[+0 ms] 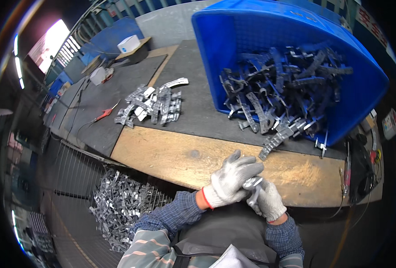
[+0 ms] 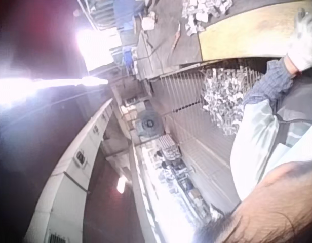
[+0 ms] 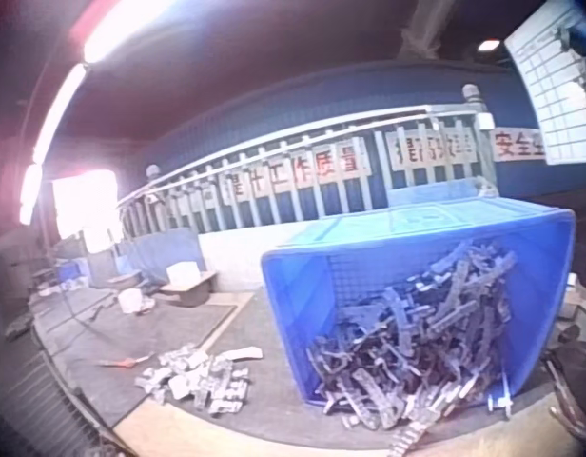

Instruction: The person picks up metal parts from a blue container, scrapes them using a handheld metal tool, and places the finished parts on the table.

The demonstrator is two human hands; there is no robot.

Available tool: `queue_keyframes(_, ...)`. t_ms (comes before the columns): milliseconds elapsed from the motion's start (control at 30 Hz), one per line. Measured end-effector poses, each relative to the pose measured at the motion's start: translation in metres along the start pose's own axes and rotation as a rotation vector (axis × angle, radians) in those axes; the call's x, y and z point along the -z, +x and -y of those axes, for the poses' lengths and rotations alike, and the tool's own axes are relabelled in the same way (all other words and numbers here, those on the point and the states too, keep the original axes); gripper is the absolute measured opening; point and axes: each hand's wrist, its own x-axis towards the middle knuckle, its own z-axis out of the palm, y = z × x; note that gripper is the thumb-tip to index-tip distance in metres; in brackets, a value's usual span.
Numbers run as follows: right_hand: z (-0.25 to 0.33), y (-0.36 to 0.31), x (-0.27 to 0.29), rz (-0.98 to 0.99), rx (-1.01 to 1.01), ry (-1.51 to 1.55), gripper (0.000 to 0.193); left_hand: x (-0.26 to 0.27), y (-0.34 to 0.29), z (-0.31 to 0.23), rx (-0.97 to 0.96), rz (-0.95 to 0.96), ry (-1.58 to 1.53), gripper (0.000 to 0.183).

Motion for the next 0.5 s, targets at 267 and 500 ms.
queue_keyframes(267, 0.003, -0.023, 0.016, -0.327, 0.359, -0.753, 0.034, 0.08, -0.007, 0.119, 0.703, -0.148, 0.132, 0.053)
queue_keyframes(500, -0.012, -0.012, 0.03, -0.345, 0.379, -0.909, 0.036, 0.134, 0.037, 0.125, 0.588, -0.67, 0.146, 0.058)
